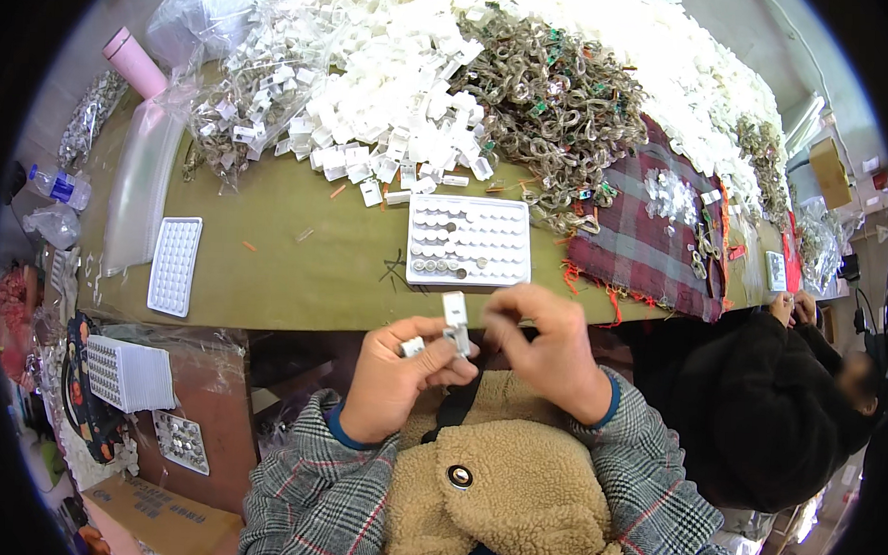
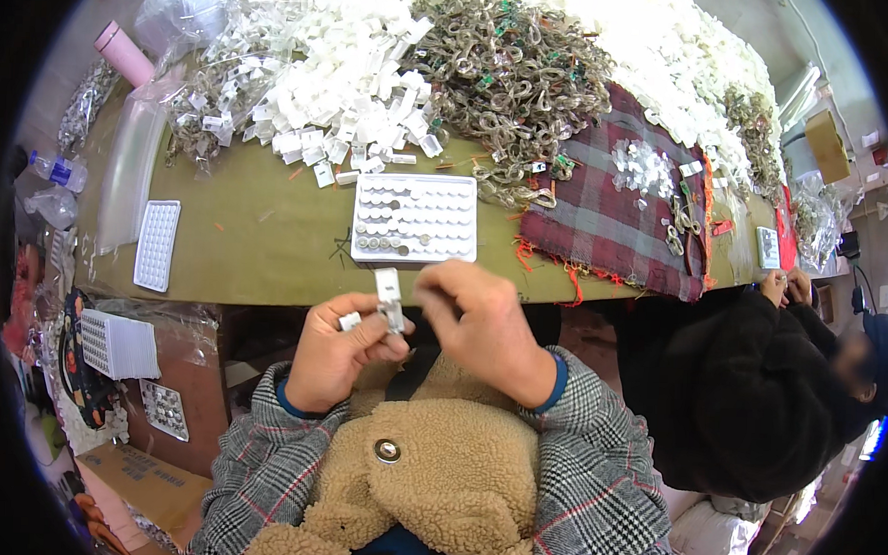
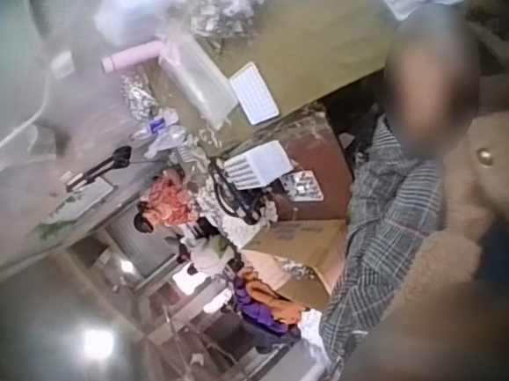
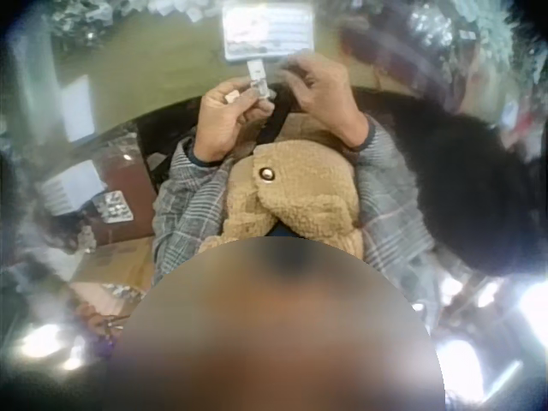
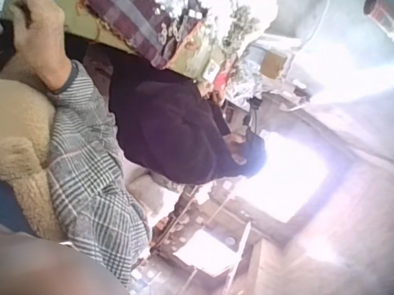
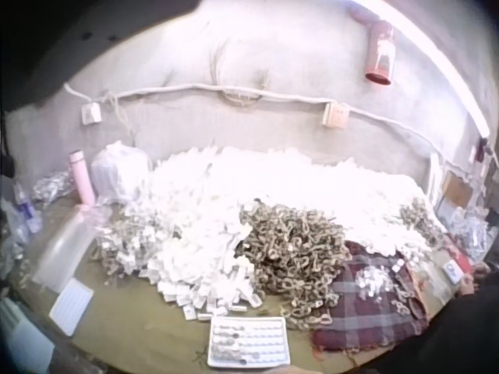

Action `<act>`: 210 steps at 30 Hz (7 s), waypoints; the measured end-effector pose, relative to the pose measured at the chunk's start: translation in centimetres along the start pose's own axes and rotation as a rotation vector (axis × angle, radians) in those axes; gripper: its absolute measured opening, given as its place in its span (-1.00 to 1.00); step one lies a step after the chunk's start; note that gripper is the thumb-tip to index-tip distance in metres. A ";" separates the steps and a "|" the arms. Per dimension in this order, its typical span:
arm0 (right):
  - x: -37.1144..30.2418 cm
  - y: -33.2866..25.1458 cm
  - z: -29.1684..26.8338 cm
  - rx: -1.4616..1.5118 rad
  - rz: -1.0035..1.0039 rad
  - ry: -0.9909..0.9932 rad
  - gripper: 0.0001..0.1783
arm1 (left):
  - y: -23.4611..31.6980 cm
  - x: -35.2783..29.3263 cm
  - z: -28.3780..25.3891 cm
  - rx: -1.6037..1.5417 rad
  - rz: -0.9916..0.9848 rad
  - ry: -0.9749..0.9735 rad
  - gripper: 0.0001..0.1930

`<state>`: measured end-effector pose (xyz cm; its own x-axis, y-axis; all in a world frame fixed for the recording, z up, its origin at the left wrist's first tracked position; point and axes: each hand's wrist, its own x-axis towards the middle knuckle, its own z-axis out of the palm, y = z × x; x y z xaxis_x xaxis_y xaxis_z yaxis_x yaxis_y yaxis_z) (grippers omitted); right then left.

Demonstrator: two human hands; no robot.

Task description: The person repeatedly picks small white plastic housings and metal contacts from piles on the table, inserts the contacts into the housings, and places the assembled units into a white tray. The person works one at a time, handling each component by hand without tools.

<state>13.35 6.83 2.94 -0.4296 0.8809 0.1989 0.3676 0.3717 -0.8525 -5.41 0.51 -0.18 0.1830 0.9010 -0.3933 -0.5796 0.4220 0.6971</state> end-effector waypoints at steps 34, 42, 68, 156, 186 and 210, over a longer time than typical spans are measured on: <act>1.4 0.7 0.6 -0.162 -0.316 -0.063 -0.68 | -0.1 2.0 -0.7 -0.168 0.053 -0.069 -0.75; 0.4 -0.8 0.3 -0.035 -0.290 -0.006 -0.66 | -0.4 0.8 -0.4 -0.210 0.075 -0.118 -0.76; 8.1 5.0 2.3 -0.425 -0.114 0.188 -0.86 | 1.8 3.0 -1.5 -0.049 0.074 -0.046 -0.84; -1.9 0.6 -2.4 0.056 -0.400 -0.036 -0.65 | -2.0 1.9 1.6 -0.488 -0.252 -0.315 -0.65; -1.8 13.3 -16.1 -0.609 0.314 0.589 -0.83 | -4.1 7.5 8.1 -0.086 -0.435 -0.283 -0.73; -0.5 13.7 -17.9 -0.685 0.095 0.271 -0.80 | -3.9 5.6 5.8 -0.187 -0.392 -0.317 -0.80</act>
<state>33.37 16.68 -0.17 -0.1839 0.9269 0.3272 0.8635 0.3113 -0.3967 2.48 4.52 -1.68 0.6281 0.6775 -0.3828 -0.5455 0.7341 0.4042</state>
